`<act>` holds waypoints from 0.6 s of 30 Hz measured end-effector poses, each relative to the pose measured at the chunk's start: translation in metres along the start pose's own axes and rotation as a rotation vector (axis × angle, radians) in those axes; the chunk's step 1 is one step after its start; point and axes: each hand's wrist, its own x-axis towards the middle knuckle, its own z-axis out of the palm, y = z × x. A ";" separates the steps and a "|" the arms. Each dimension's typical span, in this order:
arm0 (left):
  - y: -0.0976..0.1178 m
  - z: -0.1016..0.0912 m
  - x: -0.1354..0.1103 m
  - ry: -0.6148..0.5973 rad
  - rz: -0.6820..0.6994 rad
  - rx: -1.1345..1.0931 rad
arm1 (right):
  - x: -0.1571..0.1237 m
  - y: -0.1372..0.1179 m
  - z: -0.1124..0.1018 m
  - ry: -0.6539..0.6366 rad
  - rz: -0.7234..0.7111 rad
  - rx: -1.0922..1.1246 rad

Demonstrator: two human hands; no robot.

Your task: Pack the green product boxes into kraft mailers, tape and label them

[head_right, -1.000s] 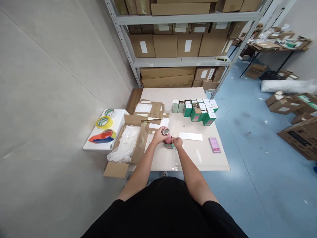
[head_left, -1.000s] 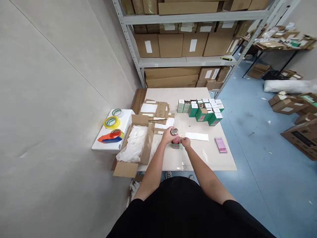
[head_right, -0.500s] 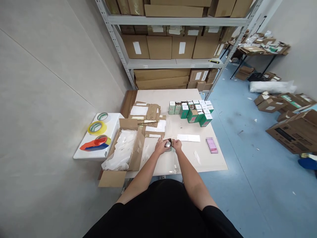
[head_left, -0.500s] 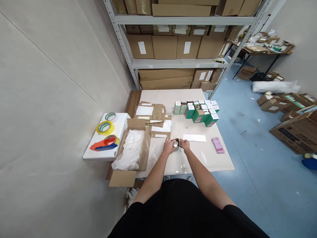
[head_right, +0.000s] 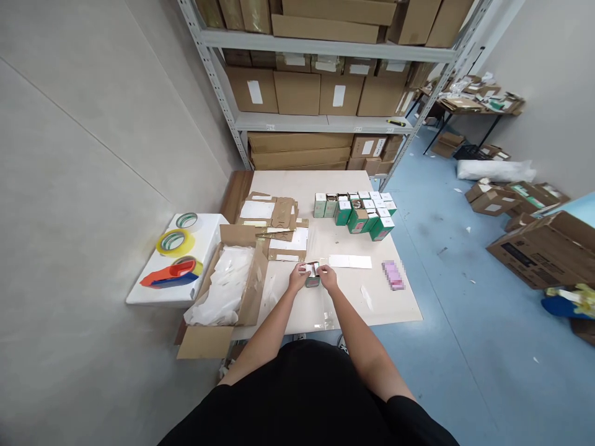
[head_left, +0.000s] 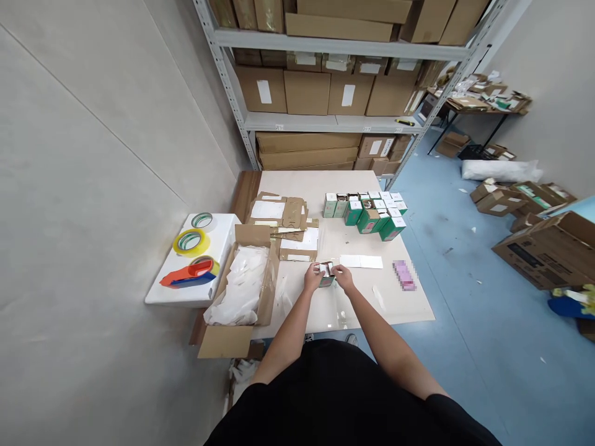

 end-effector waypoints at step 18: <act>-0.010 -0.028 0.004 0.112 0.011 0.096 | 0.009 0.011 0.060 -0.152 0.150 0.134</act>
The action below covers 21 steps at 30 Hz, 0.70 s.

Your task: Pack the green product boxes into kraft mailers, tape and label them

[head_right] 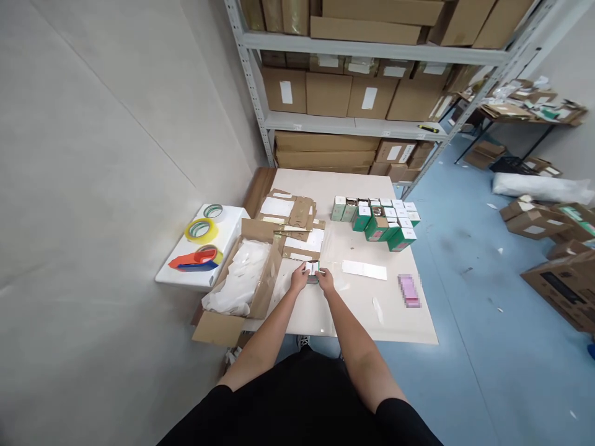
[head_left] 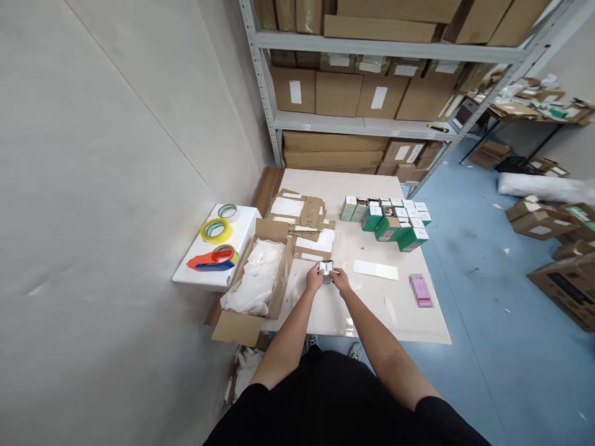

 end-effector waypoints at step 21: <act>0.047 -0.214 -0.072 0.638 0.334 -0.345 | -0.045 -0.146 0.145 -0.119 -0.852 -0.276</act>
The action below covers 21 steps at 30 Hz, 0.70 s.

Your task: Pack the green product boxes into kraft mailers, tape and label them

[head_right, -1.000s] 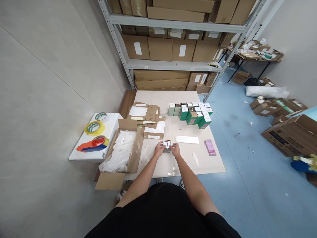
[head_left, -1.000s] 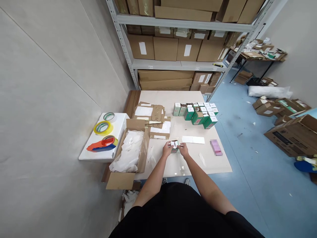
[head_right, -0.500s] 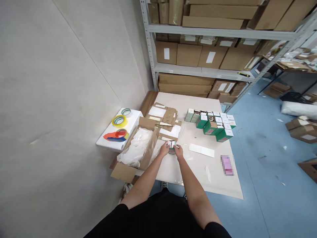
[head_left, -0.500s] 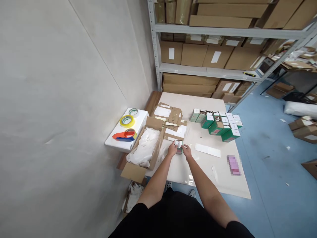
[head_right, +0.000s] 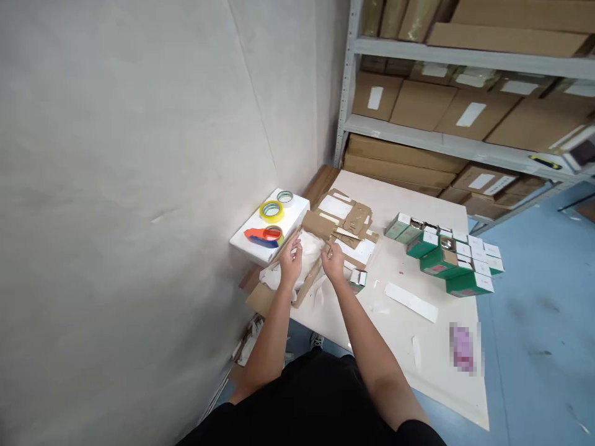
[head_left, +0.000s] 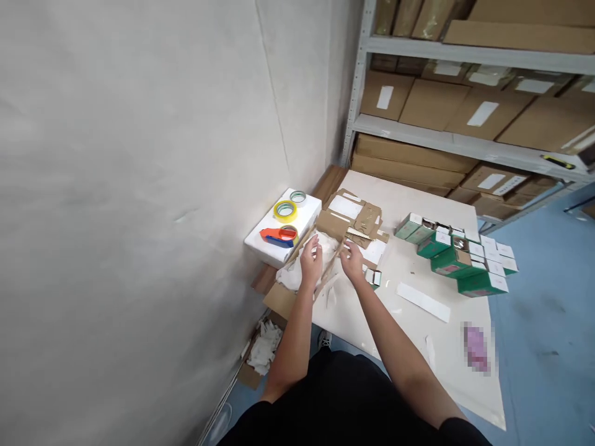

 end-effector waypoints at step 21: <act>-0.022 -0.165 -0.015 0.436 -0.161 -0.047 | 0.023 -0.080 0.175 -0.354 -0.403 -0.434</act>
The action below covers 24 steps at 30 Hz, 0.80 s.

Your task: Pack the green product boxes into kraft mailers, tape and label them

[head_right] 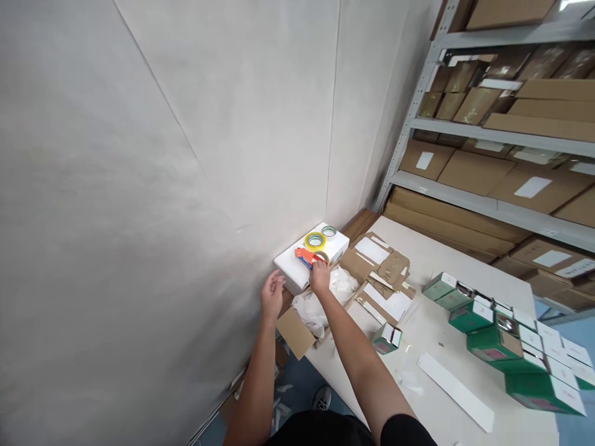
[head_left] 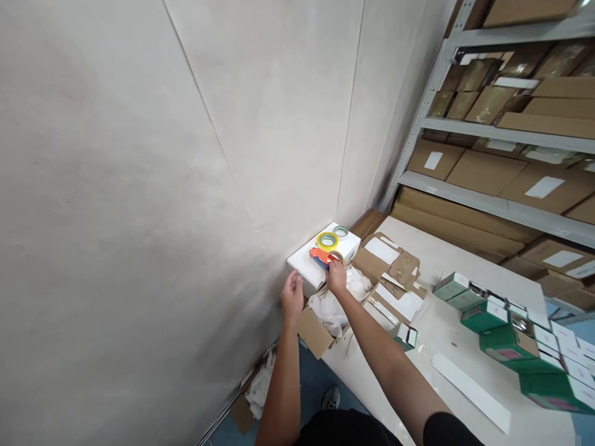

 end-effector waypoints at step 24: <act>0.031 0.268 -0.181 -0.421 -0.057 -0.256 | -0.350 0.204 -0.247 0.452 0.538 -0.291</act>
